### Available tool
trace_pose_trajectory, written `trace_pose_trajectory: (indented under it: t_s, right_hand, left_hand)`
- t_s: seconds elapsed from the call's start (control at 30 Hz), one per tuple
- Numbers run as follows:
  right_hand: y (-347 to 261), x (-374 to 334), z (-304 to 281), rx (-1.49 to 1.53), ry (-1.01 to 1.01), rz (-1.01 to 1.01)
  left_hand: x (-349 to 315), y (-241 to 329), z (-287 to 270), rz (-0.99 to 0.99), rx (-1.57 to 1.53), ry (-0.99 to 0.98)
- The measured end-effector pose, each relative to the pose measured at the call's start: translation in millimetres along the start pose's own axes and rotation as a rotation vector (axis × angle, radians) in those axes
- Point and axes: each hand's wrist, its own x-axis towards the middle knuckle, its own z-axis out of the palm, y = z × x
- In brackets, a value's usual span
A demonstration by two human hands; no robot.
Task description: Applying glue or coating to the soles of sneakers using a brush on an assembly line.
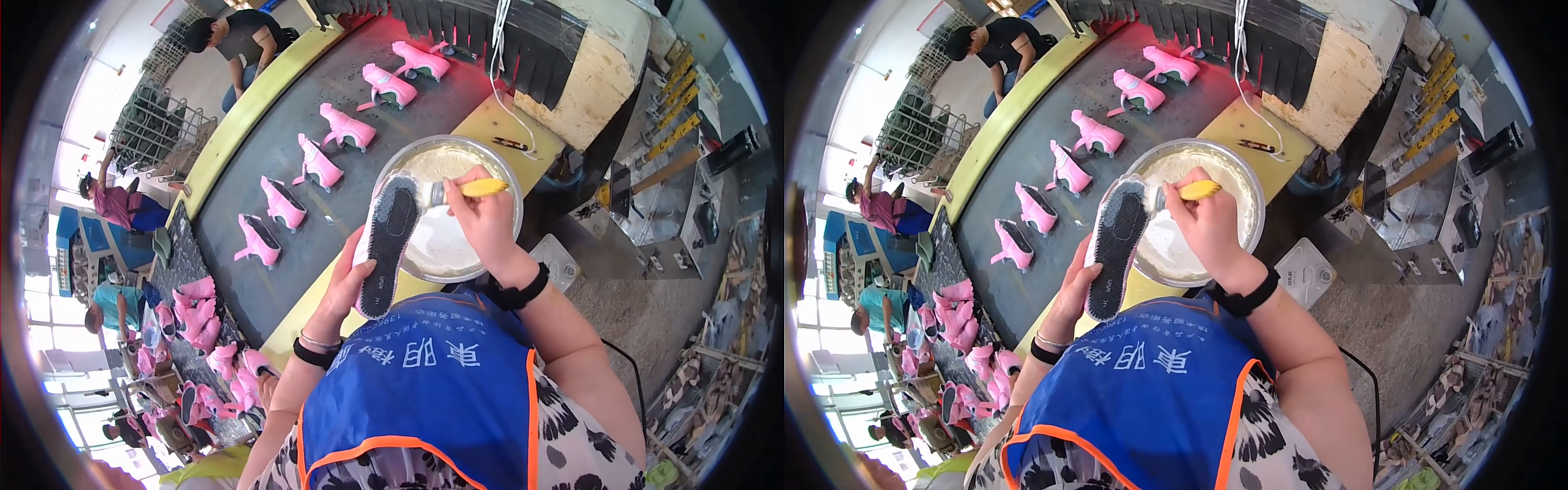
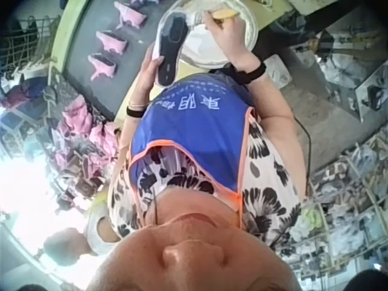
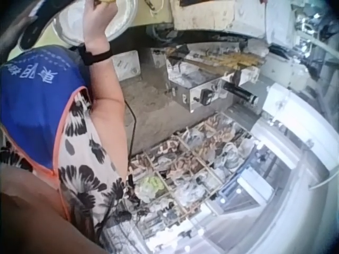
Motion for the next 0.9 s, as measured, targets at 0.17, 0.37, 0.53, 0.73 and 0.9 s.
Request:
trace_pose_trajectory:
  t_s: [0.17, 0.37, 0.53, 0.73, 0.9]
  right_hand:
    - [-6, -12, 14, 0.099, -0.087, 0.054]
    - [-24, -29, 15, 0.214, -0.248, 0.133]
    - [-16, 5, 17, 0.123, -0.242, 0.197]
    - [4, 39, 16, -0.06, -0.063, 0.103]
    - [1, 8, 17, -0.002, -0.193, 0.028]
  left_hand:
    - [-4, -2, -1, 0.008, -0.037, 0.034]
    - [-6, -1, -5, -0.006, -0.057, 0.07]
    - [-11, 4, -2, 0.029, 0.15, 0.042]
    - [-16, 2, -8, 0.035, 0.107, 0.002]
    - [-18, 0, -13, 0.029, 0.106, 0.031]
